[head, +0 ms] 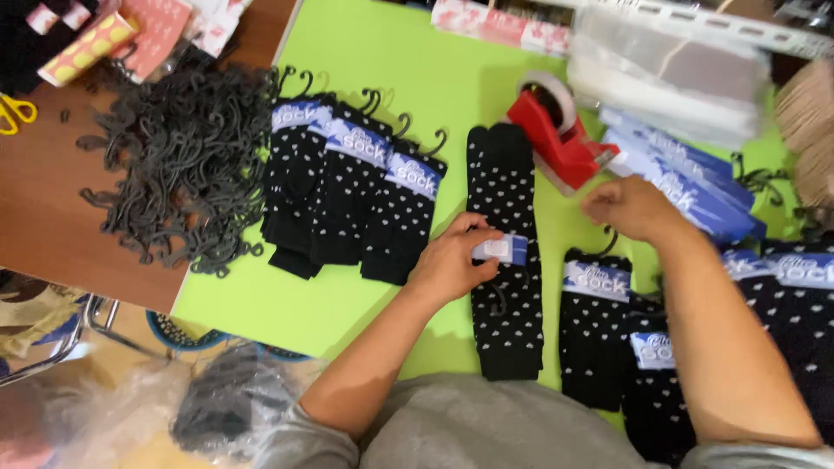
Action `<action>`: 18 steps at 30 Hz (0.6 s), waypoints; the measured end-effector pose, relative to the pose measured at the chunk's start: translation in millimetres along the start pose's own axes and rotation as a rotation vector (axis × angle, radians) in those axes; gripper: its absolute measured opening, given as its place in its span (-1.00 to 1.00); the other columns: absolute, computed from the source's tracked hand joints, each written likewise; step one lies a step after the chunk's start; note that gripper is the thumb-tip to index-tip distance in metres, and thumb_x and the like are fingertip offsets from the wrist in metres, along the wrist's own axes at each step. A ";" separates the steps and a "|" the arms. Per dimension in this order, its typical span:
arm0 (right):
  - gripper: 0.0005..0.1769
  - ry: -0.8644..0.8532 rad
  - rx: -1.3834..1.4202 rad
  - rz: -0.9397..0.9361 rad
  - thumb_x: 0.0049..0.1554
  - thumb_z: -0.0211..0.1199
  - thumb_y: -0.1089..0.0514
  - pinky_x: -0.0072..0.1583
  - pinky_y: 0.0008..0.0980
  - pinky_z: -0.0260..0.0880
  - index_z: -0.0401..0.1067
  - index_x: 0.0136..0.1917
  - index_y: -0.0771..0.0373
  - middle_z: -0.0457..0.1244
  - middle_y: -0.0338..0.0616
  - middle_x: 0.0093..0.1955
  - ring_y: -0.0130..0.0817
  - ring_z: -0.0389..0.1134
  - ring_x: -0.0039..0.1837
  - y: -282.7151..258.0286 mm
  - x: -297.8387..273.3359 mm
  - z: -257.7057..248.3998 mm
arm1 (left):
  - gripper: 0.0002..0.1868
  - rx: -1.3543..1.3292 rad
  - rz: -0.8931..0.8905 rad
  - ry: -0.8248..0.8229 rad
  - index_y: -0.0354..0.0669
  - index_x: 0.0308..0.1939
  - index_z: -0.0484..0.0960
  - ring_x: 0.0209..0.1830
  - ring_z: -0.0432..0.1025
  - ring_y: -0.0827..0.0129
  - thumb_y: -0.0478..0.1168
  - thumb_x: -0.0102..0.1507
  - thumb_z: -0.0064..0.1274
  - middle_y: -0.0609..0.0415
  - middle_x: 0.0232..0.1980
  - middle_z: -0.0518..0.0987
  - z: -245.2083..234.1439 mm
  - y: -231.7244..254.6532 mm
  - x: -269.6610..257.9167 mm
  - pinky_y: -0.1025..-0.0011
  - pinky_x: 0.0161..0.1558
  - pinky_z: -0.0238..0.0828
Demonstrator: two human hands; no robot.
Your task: The person folds black socks with white heart patterns and attaches them to black plastic hangers. They then secure each pair with a blue paper band labeled 'Blue Sock' and place the finished items into a pile on the table.
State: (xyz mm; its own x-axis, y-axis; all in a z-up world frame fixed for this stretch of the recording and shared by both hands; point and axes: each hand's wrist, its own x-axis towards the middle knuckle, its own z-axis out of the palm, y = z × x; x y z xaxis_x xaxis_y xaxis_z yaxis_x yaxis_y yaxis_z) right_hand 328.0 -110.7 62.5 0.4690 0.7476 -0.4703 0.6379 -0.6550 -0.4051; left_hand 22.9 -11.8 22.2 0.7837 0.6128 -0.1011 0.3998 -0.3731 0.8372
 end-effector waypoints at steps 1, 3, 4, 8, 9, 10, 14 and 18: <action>-0.61 -0.008 0.007 0.010 0.10 0.21 -0.02 0.32 0.12 0.33 0.65 0.11 0.15 0.50 0.11 -0.05 0.22 0.41 0.24 -31.9 -26.3 -5.8 | -0.55 0.000 -0.006 -0.013 0.25 0.12 0.68 0.15 0.53 -0.05 -0.01 0.13 0.19 0.25 0.24 0.47 1.4 -0.4 -1.3 0.08 0.10 0.53; -0.32 -0.234 0.167 -0.038 0.25 0.12 0.29 0.21 0.05 0.35 0.18 0.62 0.13 0.41 0.39 -0.06 0.23 0.39 0.07 -100.1 -73.8 -27.0 | -0.55 0.005 0.007 -0.008 0.24 0.13 0.67 0.15 0.54 -0.02 0.00 0.13 0.18 0.26 0.24 0.46 1.1 2.2 2.1 0.11 0.10 0.54; -0.32 -0.230 0.166 -0.041 0.25 0.12 0.29 0.21 0.05 0.35 0.18 0.62 0.13 0.41 0.39 -0.06 0.23 0.39 0.07 -106.9 -74.7 -16.4 | -0.55 0.006 0.010 -0.005 0.24 0.13 0.67 0.15 0.54 -0.02 0.00 0.13 0.18 0.26 0.24 0.46 0.4 3.5 2.9 0.11 0.10 0.54; -0.06 -0.225 -0.089 -0.219 0.17 0.12 0.05 0.24 0.08 0.36 -0.22 0.72 -0.18 0.44 0.10 -0.07 0.17 0.43 0.10 -100.9 -54.9 41.5 | -0.56 -0.003 0.008 0.007 0.25 0.11 0.67 0.13 0.53 -0.04 -0.03 0.13 0.19 0.26 0.23 0.46 1.8 1.0 1.0 0.09 0.09 0.53; -0.03 -0.177 -0.272 -0.187 0.18 0.13 -0.09 0.30 0.14 0.36 -0.31 0.70 -0.31 0.44 0.03 0.06 0.19 0.41 0.22 -90.7 -44.7 59.2 | -0.56 -0.015 0.014 0.011 0.27 0.11 0.67 0.12 0.54 -0.02 -0.03 0.12 0.20 0.28 0.22 0.46 2.8 -0.9 0.7 0.11 0.08 0.53; -0.03 -0.182 -0.271 -0.189 0.18 0.13 -0.09 0.30 0.14 0.36 -0.31 0.70 -0.31 0.44 0.03 0.06 0.19 0.41 0.22 -97.9 -54.5 52.5 | -0.56 -0.014 0.008 0.012 0.27 0.11 0.67 0.12 0.54 -0.02 -0.03 0.12 0.20 0.28 0.22 0.46 3.7 -3.5 -1.9 0.11 0.08 0.53; -0.03 0.093 -0.398 -0.254 0.14 0.21 -0.21 0.25 0.10 0.36 -0.14 0.69 -0.14 0.37 0.17 0.08 0.18 0.40 0.20 -76.6 -65.0 49.1 | -0.58 -0.284 0.100 0.052 0.14 0.10 0.70 0.13 0.51 0.10 -0.12 0.14 0.25 0.19 0.18 0.47 22.2 -34.6 9.9 0.24 0.08 0.47; -0.02 0.402 -0.463 -0.863 -0.33 0.57 0.18 0.47 0.41 -0.25 0.35 0.37 -0.12 0.02 -0.18 0.65 0.03 -0.06 0.64 -58.7 -77.7 48.6 | -0.54 -1.055 -0.031 0.001 -0.30 0.19 0.65 -0.19 0.30 0.43 -0.07 0.39 -0.13 0.00 0.06 0.45 12.4 -25.9 11.3 0.46 -0.07 0.51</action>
State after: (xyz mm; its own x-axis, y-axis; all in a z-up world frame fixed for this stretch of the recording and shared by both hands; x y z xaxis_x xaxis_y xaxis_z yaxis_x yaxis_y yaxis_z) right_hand 224.5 -135.7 84.8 -0.1403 0.9767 0.1623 0.9824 0.1578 -0.1003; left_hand 27.3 -3.9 -7.3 0.7796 0.6125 -0.1307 -0.1968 0.4378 0.8773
